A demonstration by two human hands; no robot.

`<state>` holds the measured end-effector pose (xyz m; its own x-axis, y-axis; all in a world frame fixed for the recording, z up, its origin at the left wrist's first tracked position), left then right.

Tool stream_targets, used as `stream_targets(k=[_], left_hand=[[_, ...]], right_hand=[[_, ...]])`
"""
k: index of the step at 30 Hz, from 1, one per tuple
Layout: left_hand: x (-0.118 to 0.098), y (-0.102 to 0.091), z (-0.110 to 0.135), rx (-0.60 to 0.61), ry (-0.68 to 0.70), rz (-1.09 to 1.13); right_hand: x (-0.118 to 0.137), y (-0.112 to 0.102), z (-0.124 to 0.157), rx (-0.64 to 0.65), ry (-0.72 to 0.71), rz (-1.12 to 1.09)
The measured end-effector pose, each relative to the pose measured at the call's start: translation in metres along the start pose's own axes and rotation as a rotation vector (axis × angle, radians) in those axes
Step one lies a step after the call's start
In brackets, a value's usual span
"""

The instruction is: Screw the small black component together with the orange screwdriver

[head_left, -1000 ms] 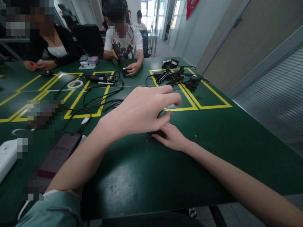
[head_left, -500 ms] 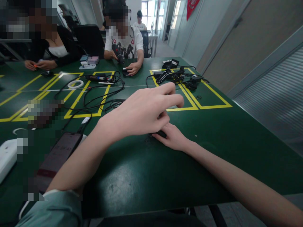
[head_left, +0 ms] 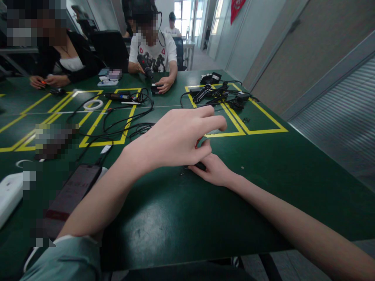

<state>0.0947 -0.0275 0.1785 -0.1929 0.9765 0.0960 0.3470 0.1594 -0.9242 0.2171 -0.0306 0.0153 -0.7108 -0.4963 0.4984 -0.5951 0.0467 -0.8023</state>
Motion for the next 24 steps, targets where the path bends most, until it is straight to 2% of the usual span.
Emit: stream_targets(k=[19, 24], left_hand=[[0.0004, 0.0006, -0.0012, 0.021, 0.008, 0.005], [0.0016, 0.0014, 0.0, -0.007, 0.006, 0.003]], right_hand=[[0.0004, -0.0006, -0.0002, 0.009, 0.006, -0.008], [-0.0007, -0.0003, 0.0, 0.007, 0.009, -0.007]])
Point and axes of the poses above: each hand's wrist, its own z-axis away from the middle knuckle, its own y-axis out of the palm, x = y × z, the point moved 5 cm from there along -z, towards the middle knuckle, and after that the axes turned 12 degrees about y, right-handed, at the moved point
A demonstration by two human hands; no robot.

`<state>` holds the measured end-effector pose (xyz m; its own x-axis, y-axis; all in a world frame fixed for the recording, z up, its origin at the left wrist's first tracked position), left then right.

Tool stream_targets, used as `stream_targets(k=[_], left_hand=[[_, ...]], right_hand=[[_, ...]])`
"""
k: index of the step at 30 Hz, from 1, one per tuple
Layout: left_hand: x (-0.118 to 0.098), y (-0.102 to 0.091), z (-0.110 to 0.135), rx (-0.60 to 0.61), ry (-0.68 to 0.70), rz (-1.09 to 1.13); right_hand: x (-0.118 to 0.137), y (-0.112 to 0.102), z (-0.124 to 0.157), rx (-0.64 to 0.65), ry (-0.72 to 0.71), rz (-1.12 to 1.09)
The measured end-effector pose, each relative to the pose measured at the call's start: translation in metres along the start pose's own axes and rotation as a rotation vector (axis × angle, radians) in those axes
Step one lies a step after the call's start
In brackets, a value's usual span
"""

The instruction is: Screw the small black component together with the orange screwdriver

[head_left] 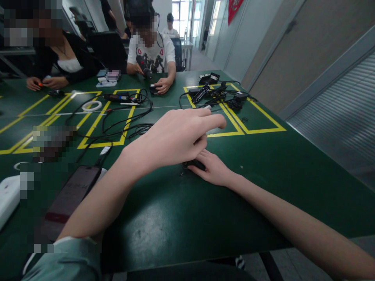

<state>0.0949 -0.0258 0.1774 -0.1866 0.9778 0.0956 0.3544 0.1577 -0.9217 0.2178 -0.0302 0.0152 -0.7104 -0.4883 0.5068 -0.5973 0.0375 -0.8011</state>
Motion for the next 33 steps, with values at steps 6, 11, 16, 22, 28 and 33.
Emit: stream_targets(k=[6, 11, 16, 22, 28, 33], left_hand=[[-0.0013, -0.0012, 0.0013, 0.015, 0.001, -0.019], [-0.0003, -0.0021, 0.0021, 0.005, -0.013, -0.027], [0.0006, -0.0014, 0.0013, 0.017, -0.004, -0.039], [0.0003, -0.0013, 0.002, 0.003, -0.007, -0.044], [-0.0018, -0.0008, 0.0011, 0.019, 0.002, -0.039], [0.0003, 0.0006, 0.0007, 0.016, -0.003, -0.054]], right_hand=[[0.0007, -0.0004, -0.0002, 0.001, -0.003, 0.016], [0.0004, 0.0001, -0.0001, -0.003, -0.013, 0.002], [0.0002, 0.0, 0.0002, 0.012, -0.009, 0.001], [0.0001, -0.0006, -0.0001, 0.001, -0.004, 0.003], [-0.0005, -0.0001, 0.0006, -0.021, -0.016, 0.004], [-0.0013, 0.0006, 0.001, -0.013, -0.01, -0.008]])
Point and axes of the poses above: each hand's wrist, its own z-axis away from the middle knuckle, its own y-axis out of the palm, x = y × z, the point moved 5 cm from there along -z, towards the middle knuckle, and after that the axes turned 12 degrees about y, right-handed, at the moved point
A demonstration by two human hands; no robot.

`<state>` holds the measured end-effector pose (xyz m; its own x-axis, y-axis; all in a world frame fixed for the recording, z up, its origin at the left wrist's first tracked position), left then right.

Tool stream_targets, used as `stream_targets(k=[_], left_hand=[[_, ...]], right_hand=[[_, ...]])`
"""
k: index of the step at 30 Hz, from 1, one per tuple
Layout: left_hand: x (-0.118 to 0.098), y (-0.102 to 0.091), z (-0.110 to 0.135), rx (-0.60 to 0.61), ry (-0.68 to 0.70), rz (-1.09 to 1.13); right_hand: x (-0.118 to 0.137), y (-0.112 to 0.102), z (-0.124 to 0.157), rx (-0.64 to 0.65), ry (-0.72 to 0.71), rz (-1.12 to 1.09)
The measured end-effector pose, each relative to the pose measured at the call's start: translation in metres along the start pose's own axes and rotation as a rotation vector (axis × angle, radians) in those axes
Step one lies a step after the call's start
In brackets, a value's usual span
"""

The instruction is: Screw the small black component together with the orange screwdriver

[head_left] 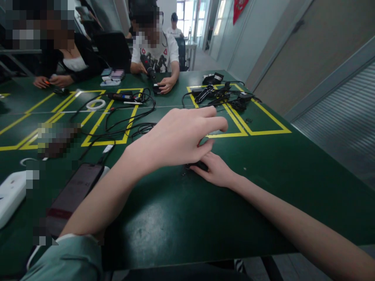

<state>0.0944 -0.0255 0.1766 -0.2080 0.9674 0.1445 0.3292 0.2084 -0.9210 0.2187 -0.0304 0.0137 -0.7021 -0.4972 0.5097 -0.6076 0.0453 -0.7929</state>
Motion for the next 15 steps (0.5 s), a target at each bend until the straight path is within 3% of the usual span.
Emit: stream_targets(k=[15], left_hand=[[-0.0006, -0.0015, 0.001, 0.005, 0.016, -0.002]], right_hand=[[0.0018, -0.0011, -0.0006, 0.007, 0.001, -0.006]])
Point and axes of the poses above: each hand's wrist, its own z-axis away from the middle knuckle, its own y-axis out of the palm, x = y × z, the point moved 5 cm from there along -z, towards the middle knuckle, and after that the axes turned 12 degrees about y, right-handed, at the moved point
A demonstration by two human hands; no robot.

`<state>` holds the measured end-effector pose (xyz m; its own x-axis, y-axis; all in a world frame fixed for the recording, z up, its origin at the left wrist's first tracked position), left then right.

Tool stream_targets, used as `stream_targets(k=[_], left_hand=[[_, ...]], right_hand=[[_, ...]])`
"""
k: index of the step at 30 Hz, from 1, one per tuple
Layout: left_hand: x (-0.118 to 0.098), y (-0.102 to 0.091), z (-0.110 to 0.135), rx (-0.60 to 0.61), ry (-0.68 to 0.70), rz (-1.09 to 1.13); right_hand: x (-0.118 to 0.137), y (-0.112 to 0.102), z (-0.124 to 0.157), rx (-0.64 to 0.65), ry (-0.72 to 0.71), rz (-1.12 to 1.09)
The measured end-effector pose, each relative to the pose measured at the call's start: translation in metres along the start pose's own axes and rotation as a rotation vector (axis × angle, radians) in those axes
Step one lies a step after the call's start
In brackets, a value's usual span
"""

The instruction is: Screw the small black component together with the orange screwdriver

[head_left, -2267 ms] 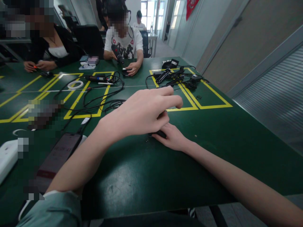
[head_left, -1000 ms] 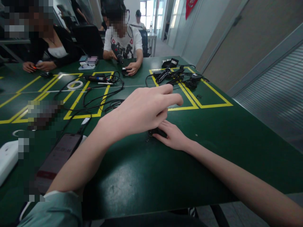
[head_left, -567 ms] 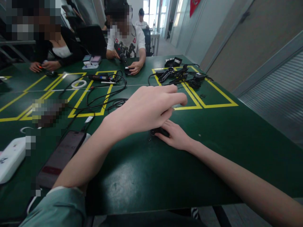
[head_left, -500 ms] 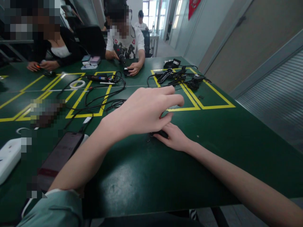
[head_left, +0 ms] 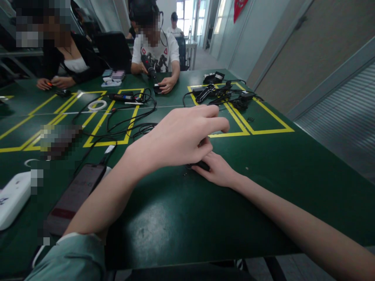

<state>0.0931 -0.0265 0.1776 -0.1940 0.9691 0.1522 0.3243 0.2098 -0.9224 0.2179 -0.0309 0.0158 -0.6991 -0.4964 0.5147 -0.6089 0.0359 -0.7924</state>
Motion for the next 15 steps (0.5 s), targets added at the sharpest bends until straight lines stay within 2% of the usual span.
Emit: stream_targets(k=[15], left_hand=[[0.0004, -0.0004, 0.0002, -0.014, -0.016, 0.004]], right_hand=[[0.001, -0.0005, -0.0002, 0.0, -0.003, 0.015]])
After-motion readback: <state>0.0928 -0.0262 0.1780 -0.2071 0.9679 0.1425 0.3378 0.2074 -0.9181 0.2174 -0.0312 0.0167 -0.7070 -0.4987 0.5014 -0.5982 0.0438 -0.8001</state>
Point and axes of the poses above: each hand's wrist, its own z-axis away from the middle knuckle, its own y-axis out of the palm, x = y × z, the point moved 5 cm from there along -z, towards the middle knuckle, and after that the axes turned 12 degrees about y, right-handed, at the moved point
